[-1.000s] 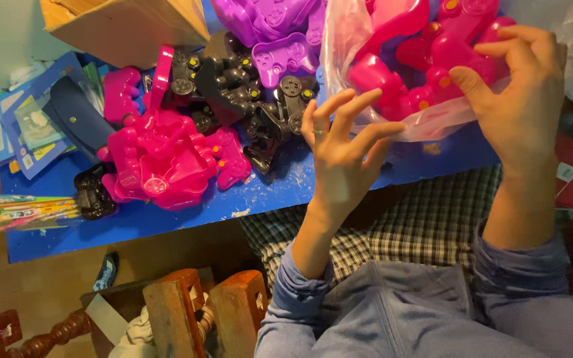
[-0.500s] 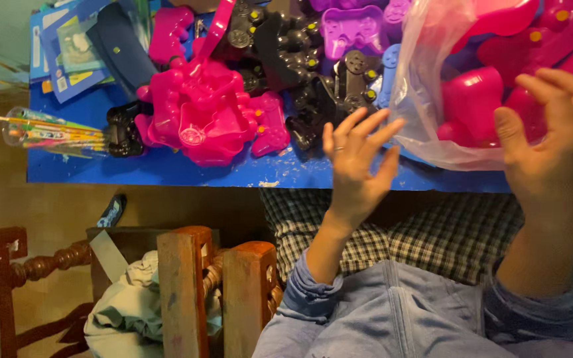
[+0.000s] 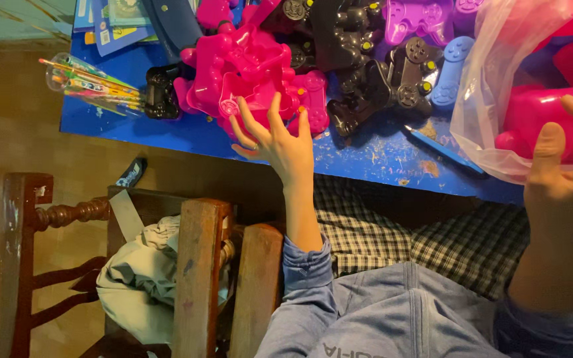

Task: The person sits at a blue table and assembles pink plastic toy game controller shells, pressing the two halves together by hand and trimming the seams with a small blade. They place finished controllers on the table and take new shell halves from a plastic bag.

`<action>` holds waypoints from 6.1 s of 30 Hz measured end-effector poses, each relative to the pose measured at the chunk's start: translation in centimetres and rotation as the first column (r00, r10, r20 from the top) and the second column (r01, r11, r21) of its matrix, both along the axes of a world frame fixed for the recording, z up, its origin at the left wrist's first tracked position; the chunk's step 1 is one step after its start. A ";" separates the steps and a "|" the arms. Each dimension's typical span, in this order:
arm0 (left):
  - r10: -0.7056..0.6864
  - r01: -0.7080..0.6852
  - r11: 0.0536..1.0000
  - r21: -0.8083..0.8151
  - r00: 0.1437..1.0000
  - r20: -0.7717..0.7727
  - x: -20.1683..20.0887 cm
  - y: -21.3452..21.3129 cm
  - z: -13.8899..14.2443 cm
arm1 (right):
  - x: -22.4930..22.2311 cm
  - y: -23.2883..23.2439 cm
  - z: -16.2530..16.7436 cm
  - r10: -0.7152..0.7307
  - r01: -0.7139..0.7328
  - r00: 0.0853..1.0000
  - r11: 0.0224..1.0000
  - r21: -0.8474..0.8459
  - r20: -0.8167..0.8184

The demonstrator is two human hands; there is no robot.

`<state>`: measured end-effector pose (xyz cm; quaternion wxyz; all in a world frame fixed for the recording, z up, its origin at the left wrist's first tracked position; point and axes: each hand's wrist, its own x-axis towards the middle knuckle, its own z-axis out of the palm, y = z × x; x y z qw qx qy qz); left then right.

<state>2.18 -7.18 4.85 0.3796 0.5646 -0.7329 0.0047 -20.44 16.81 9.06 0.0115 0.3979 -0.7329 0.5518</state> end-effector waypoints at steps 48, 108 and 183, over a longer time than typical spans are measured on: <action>-0.065 0.793 0.568 0.219 0.308 -0.949 0.8 8.6 -0.9 | 7.9 -8.2 -3.8 0.540 -0.431 0.202 0.798 -0.421 0.817; -0.540 0.680 0.727 0.095 0.651 -0.534 0.4 9.8 5.8 | 5.9 -5.2 -1.5 0.719 -0.420 0.167 0.671 -0.611 0.675; 0.785 0.917 0.365 -0.159 -0.395 -0.477 2.6 7.9 -3.2 | 5.7 -5.8 -2.4 0.760 -0.049 -0.362 0.563 -0.825 0.540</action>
